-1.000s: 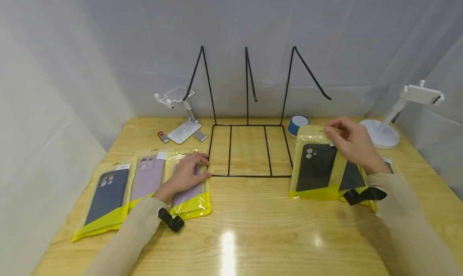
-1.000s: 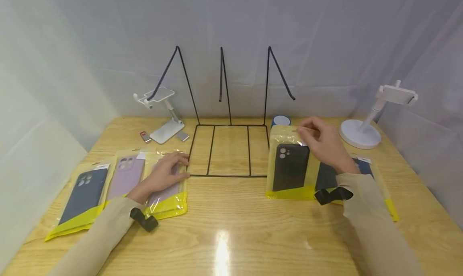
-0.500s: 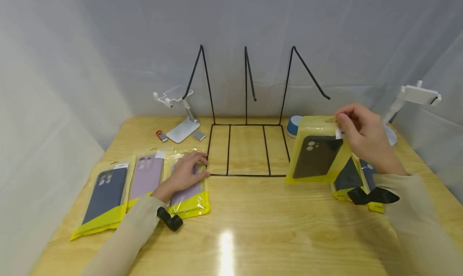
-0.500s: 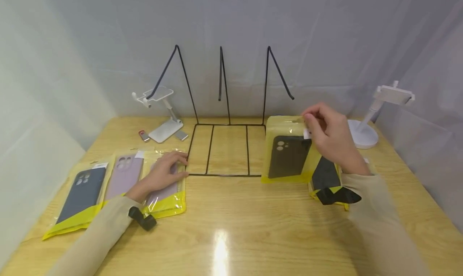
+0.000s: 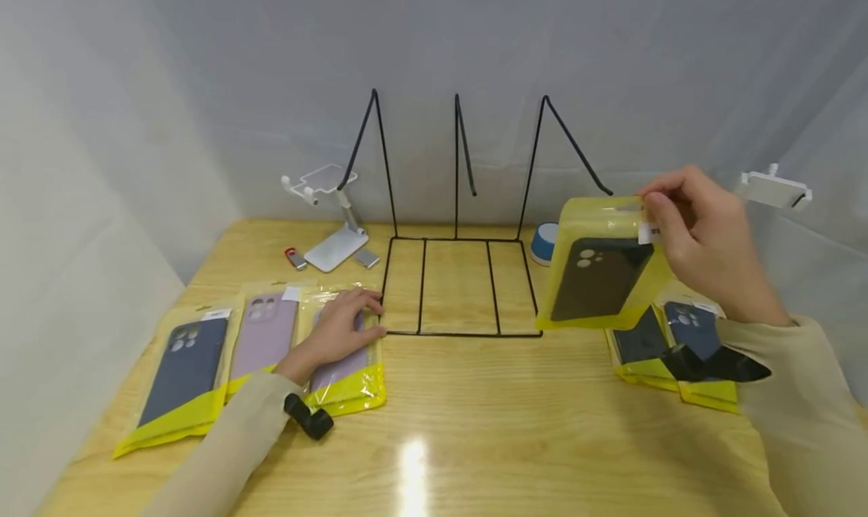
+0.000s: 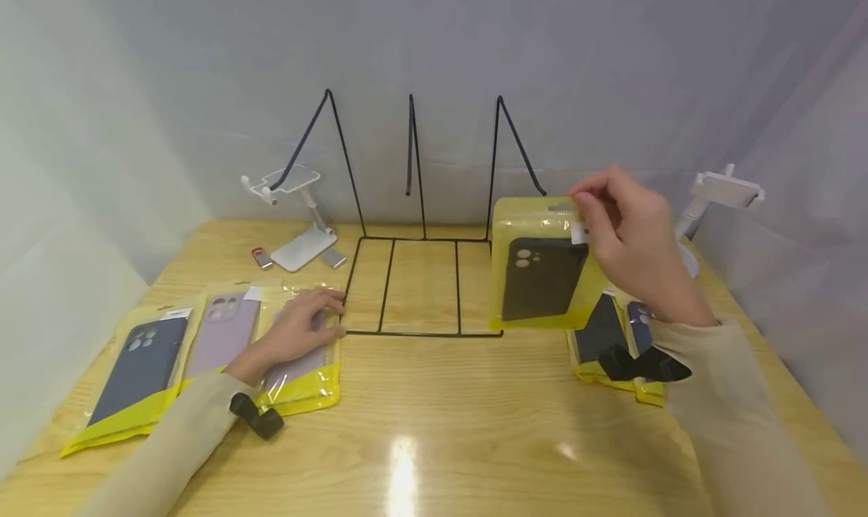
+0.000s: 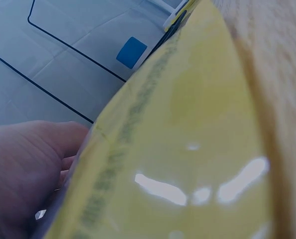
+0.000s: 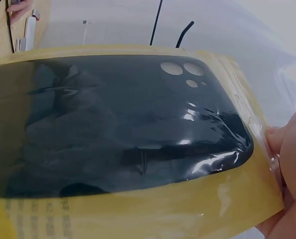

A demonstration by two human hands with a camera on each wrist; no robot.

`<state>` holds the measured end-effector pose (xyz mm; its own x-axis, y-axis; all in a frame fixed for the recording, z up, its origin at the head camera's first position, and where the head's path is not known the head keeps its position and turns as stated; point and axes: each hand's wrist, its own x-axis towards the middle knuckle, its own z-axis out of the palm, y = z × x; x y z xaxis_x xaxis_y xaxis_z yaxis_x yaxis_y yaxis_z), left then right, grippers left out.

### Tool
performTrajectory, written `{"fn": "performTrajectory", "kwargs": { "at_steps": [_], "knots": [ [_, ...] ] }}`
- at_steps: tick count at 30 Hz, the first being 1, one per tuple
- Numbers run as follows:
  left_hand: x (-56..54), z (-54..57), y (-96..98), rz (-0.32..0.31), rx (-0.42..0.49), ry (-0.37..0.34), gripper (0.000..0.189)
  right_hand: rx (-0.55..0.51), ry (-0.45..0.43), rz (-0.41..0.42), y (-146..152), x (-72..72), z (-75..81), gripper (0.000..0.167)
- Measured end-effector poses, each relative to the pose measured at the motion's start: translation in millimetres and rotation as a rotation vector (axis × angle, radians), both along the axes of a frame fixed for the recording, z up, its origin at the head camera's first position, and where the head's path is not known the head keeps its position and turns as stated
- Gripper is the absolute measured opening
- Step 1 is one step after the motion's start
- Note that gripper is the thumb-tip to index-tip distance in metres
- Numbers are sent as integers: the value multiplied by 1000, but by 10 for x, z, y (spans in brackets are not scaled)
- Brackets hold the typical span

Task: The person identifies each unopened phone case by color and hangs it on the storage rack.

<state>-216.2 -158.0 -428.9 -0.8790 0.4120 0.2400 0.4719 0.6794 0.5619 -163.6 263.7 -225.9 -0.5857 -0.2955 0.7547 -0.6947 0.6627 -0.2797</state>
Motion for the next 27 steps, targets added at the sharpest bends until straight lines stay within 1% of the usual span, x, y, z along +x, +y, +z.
{"fn": "performTrajectory", "kwargs": {
  "at_steps": [6,11,15,17,22,27],
  "knots": [
    [-8,9,8,-6,8,2,25,15,12,-2,-56,-93,74,12],
    [-4,8,28,-9,1,5,26,47,50,22,-67,-206,61,12],
    [-25,23,34,-12,2,26,26,71,72,11,-77,-311,65,12],
    [-32,31,33,-11,2,29,26,77,55,3,-89,-364,82,11],
    [-32,30,50,-20,-11,17,28,66,-28,-3,-112,-505,125,13],
    [-21,14,73,-17,-18,5,30,72,-78,-7,-148,-709,170,16]
  ]
}}
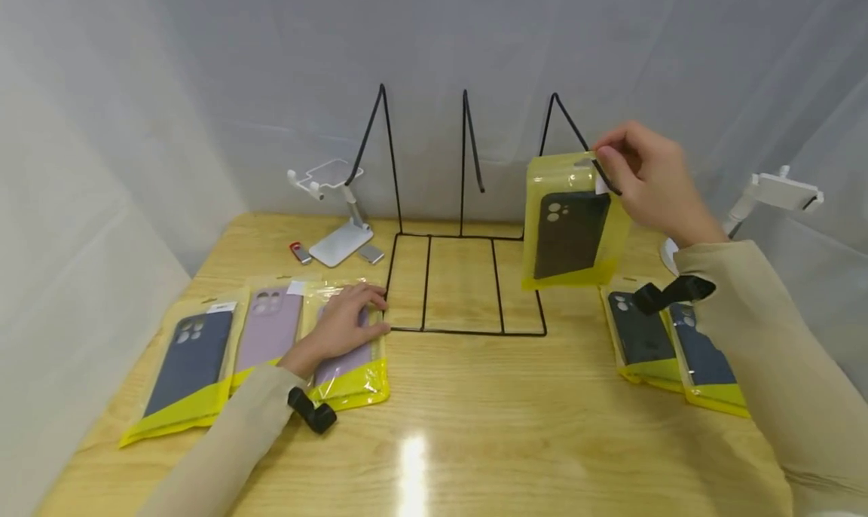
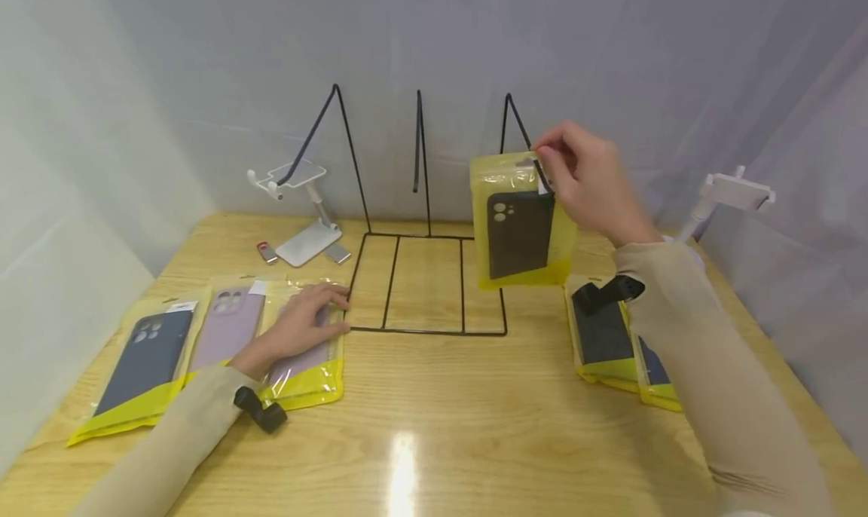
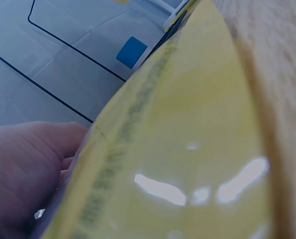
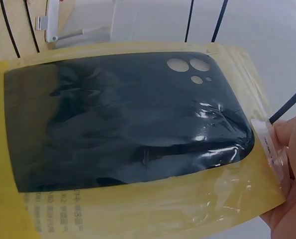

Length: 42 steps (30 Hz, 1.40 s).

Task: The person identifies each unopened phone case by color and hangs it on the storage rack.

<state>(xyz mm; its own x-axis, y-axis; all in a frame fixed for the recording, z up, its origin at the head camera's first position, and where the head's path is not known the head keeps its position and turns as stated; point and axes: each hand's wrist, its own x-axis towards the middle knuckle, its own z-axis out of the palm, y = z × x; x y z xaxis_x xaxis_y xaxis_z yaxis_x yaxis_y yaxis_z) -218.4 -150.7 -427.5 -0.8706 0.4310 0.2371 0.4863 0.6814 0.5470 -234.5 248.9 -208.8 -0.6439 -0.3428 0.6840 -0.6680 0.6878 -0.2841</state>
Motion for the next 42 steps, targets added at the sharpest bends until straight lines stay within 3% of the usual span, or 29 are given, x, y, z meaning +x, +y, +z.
{"fn": "performTrajectory", "kwargs": {
  "at_steps": [12,19,24,29,33,37,42],
  "knots": [
    [30,-22,18,-2,16,27,30,-1,-126,-115,-30,-602,89,27],
    [14,-71,76,-19,19,50,33,-40,-256,-149,2,-771,170,31],
    [14,-61,84,-7,17,44,34,-35,-308,-187,-24,-812,224,35],
    [13,-45,129,-23,19,38,34,-146,-289,-191,59,-772,302,27],
    [-12,-28,146,-33,21,45,32,-220,-244,-186,123,-699,412,16],
    [-23,-17,138,-25,16,54,31,-230,-234,-185,176,-615,492,11],
    [-21,-31,129,-27,8,54,29,-199,-184,-180,282,-436,458,13]
  ]
}}
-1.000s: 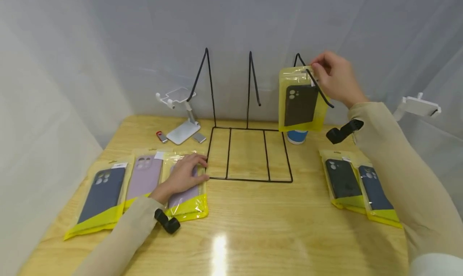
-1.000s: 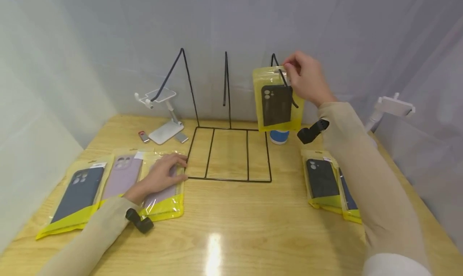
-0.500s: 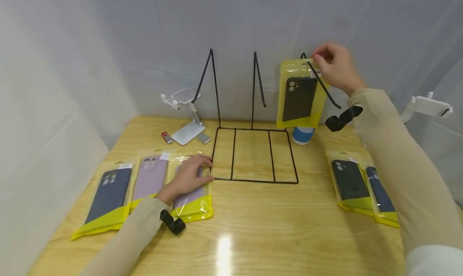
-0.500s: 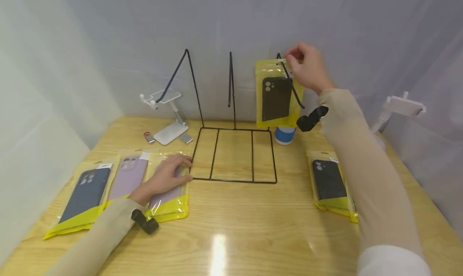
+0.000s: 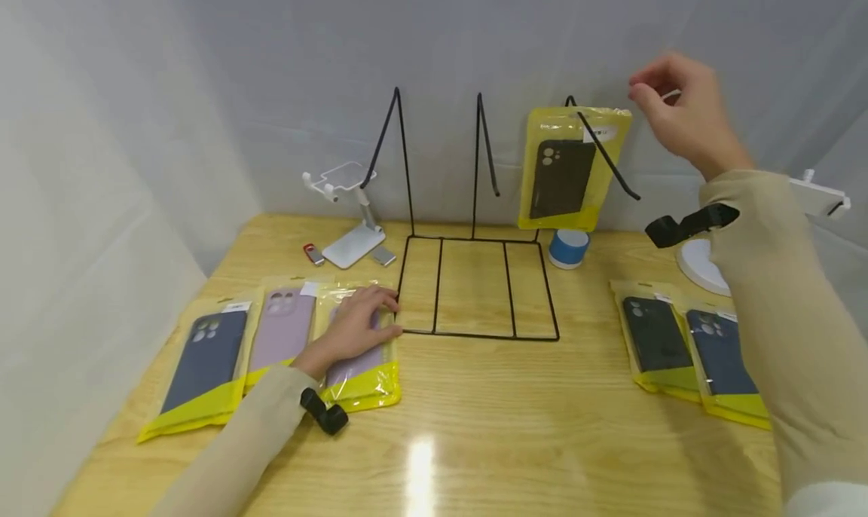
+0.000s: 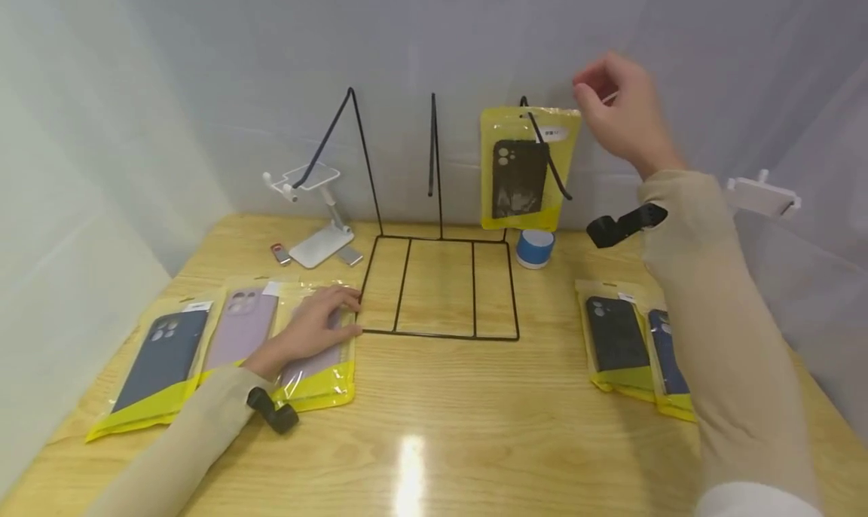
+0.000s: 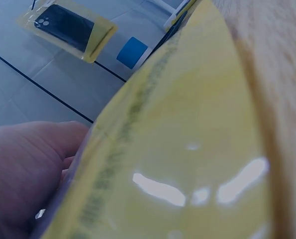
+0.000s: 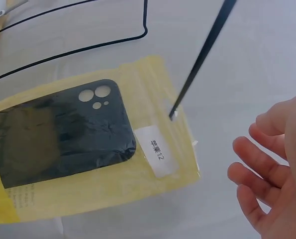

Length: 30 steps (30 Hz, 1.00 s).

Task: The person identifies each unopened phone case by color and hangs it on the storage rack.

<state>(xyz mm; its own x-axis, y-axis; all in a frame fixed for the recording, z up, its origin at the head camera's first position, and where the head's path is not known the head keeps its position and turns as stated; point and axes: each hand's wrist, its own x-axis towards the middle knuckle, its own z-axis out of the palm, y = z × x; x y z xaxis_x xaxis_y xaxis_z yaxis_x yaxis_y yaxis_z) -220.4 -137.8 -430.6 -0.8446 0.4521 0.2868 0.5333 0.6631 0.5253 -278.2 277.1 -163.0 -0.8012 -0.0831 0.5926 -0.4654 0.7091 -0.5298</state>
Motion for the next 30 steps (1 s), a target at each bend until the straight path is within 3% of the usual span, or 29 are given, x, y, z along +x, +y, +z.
{"fn": "performTrajectory", "kwargs": {
  "at_steps": [6,14,23,30],
  "knots": [
    [48,-24,-8,0,-11,-20,29,26,-19,-5,153,294,-192,14],
    [-2,-10,-22,4,1,-22,28,100,3,-35,287,570,-512,21],
    [-5,-4,-82,15,-9,-22,26,42,-16,-77,460,702,-928,21],
    [41,-5,-115,14,-10,-19,25,39,-140,-124,597,726,-1311,23]
  ]
}}
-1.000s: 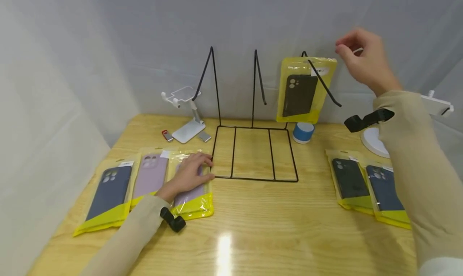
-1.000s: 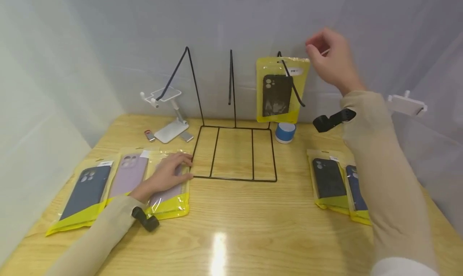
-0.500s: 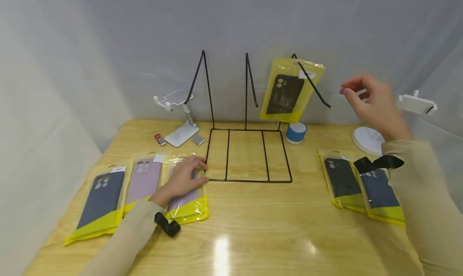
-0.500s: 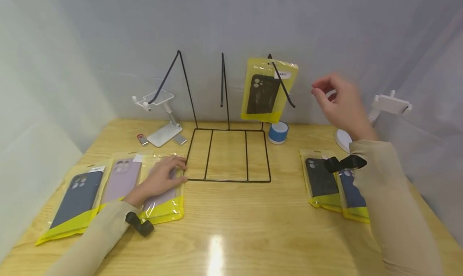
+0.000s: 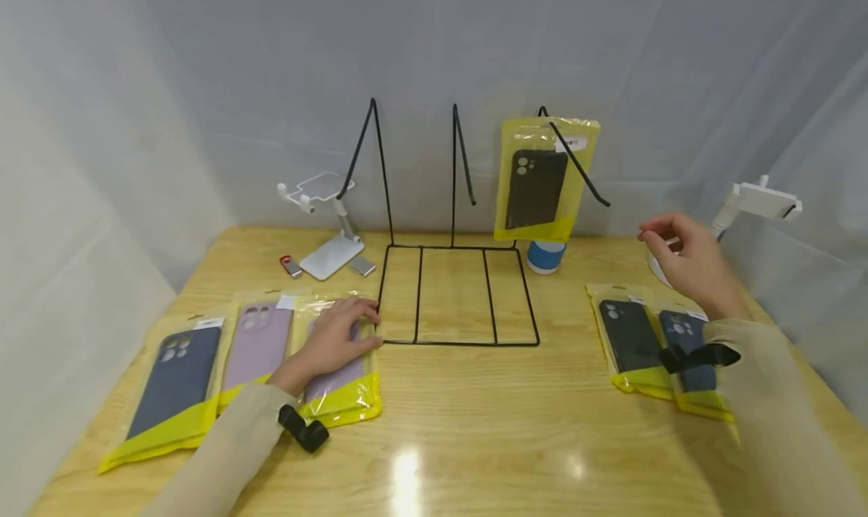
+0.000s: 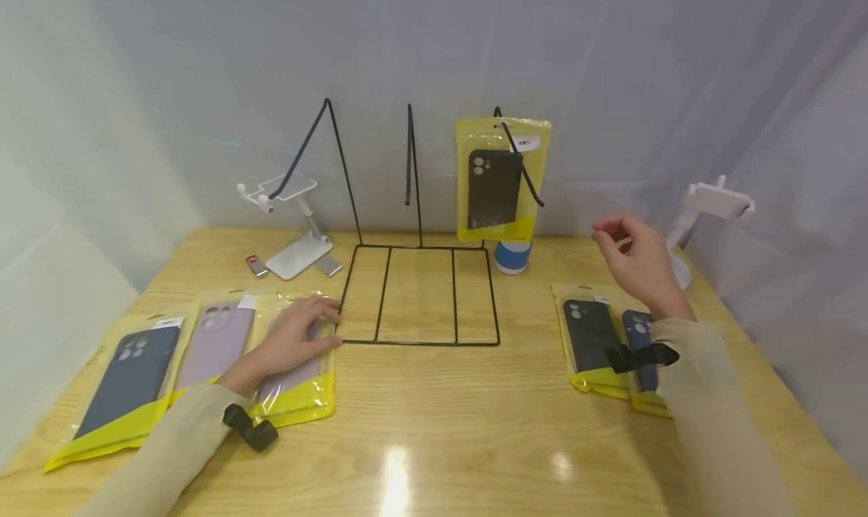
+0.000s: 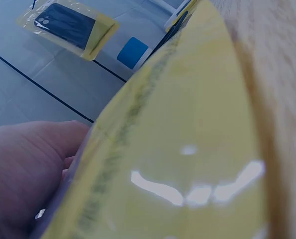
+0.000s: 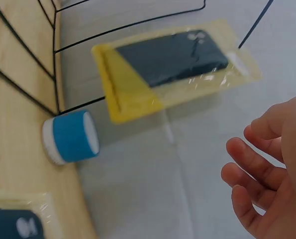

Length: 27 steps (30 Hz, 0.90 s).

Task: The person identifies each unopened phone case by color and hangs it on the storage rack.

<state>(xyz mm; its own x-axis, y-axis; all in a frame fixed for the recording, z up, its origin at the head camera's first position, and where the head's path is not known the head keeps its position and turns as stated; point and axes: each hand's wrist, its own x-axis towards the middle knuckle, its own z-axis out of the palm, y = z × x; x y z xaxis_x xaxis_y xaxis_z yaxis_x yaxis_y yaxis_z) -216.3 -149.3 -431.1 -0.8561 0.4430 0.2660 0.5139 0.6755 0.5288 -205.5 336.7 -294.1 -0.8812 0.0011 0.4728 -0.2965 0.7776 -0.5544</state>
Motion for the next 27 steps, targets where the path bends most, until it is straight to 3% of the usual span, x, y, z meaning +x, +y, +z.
{"fn": "performTrajectory", "kwargs": {
  "at_steps": [5,8,13,19,27],
  "knots": [
    [-15,-2,42,-5,5,-7,26,18,-61,-26,181,-48,-231,25],
    [-11,-3,36,4,1,-6,26,37,-73,-13,266,-100,-377,23],
    [4,1,18,5,-5,-9,25,76,-168,20,372,-142,-527,26],
    [-2,-13,-7,5,1,-7,27,90,-317,64,457,-220,-599,34],
    [-7,-12,-3,-9,-1,5,25,213,-571,100,694,-375,-760,50]
  ]
}}
